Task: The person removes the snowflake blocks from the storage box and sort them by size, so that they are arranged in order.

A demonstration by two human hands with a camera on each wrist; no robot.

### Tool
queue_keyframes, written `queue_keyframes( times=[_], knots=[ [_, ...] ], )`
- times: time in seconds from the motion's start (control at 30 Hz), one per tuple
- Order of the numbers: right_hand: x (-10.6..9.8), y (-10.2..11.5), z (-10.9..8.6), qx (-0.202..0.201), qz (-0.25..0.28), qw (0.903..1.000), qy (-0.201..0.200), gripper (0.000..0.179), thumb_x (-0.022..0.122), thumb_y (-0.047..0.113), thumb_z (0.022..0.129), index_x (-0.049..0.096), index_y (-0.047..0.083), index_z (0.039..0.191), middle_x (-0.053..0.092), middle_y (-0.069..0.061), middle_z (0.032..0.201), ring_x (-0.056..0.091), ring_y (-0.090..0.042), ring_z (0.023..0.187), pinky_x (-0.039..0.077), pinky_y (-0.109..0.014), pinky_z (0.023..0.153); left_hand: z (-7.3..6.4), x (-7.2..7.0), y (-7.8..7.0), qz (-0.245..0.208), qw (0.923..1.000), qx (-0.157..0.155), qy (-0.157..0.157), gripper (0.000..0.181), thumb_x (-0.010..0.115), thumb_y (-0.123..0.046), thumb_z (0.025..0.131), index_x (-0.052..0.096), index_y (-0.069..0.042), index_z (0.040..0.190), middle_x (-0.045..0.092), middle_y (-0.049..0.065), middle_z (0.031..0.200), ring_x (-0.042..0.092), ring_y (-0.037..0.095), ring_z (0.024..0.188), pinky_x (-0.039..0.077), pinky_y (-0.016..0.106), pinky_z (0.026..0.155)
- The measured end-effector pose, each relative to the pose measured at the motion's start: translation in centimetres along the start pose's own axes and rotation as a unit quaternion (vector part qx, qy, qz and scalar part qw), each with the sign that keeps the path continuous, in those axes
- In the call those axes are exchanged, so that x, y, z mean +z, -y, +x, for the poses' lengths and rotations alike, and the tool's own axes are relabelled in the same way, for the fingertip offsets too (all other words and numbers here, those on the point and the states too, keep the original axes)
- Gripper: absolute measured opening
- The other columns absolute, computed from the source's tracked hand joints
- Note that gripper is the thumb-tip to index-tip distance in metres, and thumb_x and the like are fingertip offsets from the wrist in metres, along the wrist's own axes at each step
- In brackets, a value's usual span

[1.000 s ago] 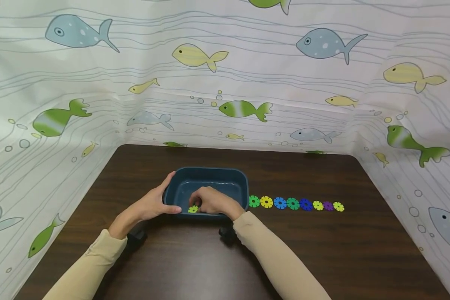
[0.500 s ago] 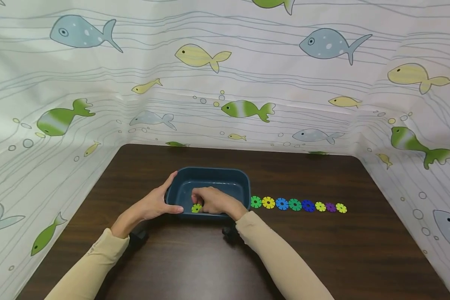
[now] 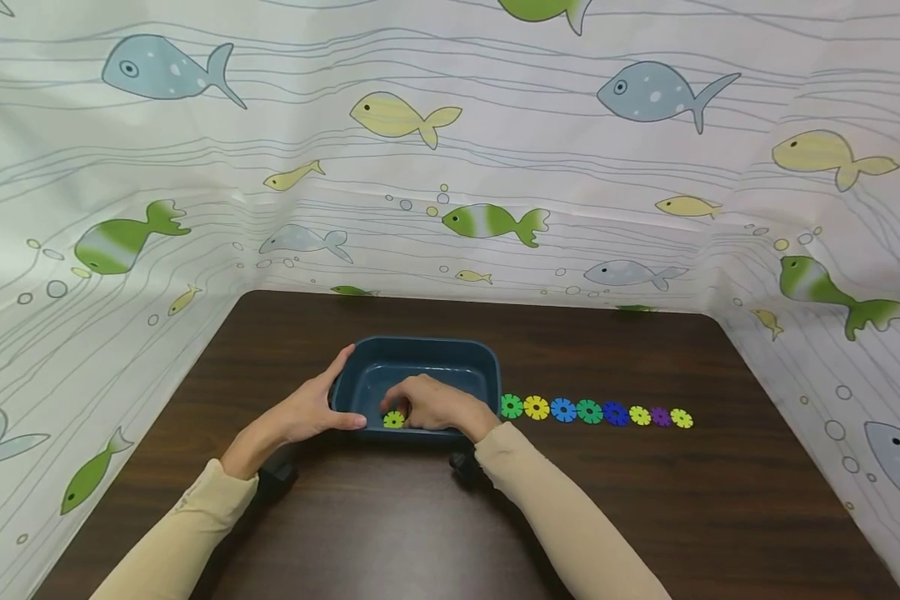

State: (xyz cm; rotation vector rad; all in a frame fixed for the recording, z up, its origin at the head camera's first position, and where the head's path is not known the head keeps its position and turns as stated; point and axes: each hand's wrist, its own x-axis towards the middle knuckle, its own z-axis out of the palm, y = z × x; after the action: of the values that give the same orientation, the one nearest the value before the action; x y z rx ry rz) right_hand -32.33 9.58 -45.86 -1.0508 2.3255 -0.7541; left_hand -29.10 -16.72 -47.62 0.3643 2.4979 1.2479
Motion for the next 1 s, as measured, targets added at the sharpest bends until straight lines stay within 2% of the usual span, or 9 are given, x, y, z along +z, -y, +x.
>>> queue_keyframes(
  times=[0.4,0.6,0.8,1.0],
  knots=[
    [0.3,-0.1,-0.1,0.008,0.011,0.9998,-0.013,0.033,0.074,-0.010,0.096,0.078,0.005,0.125,0.074,-0.007,0.103,0.060,-0.013,0.084,0.057,-0.022,0.077,-0.1,0.3,0.0,0.003,1.0000,0.004,0.005,0.130,0.089,-0.050,0.088,-0.002,-0.021,0.177,0.037,0.028,0.173,0.052,0.045,0.143,0.044,0.069,0.122],
    [0.1,-0.2,-0.6,0.013,0.011,0.9984,-0.054,0.029,0.078,-0.005,0.095,0.078,0.007,0.122,0.073,-0.005,0.099,0.060,-0.013,0.083,0.055,-0.021,0.075,-0.1,0.0,0.0,0.002,0.9999,0.014,0.004,0.132,0.090,-0.052,0.086,0.000,-0.020,0.177,0.037,0.027,0.173,0.051,0.044,0.143,0.042,0.069,0.123],
    [-0.4,-0.2,-1.5,0.026,0.029,0.9950,-0.092,0.029,0.084,0.002,0.093,0.078,0.007,0.121,0.067,-0.002,0.091,0.058,-0.012,0.081,0.051,-0.021,0.072,0.0,0.0,-0.1,0.005,0.9999,0.010,0.009,0.132,0.088,-0.056,0.087,-0.002,-0.021,0.177,0.034,0.028,0.174,0.050,0.046,0.144,0.043,0.070,0.123],
    [-1.0,-0.4,-2.9,0.046,0.060,0.9884,-0.132,0.032,0.087,0.009,0.092,0.078,0.008,0.122,0.069,-0.002,0.095,0.060,-0.011,0.083,0.053,-0.022,0.076,0.0,0.1,-0.1,0.009,0.9999,-0.001,0.003,0.131,0.088,-0.056,0.086,-0.001,-0.022,0.177,0.030,0.026,0.177,0.045,0.048,0.149,0.041,0.072,0.124]
  ],
)
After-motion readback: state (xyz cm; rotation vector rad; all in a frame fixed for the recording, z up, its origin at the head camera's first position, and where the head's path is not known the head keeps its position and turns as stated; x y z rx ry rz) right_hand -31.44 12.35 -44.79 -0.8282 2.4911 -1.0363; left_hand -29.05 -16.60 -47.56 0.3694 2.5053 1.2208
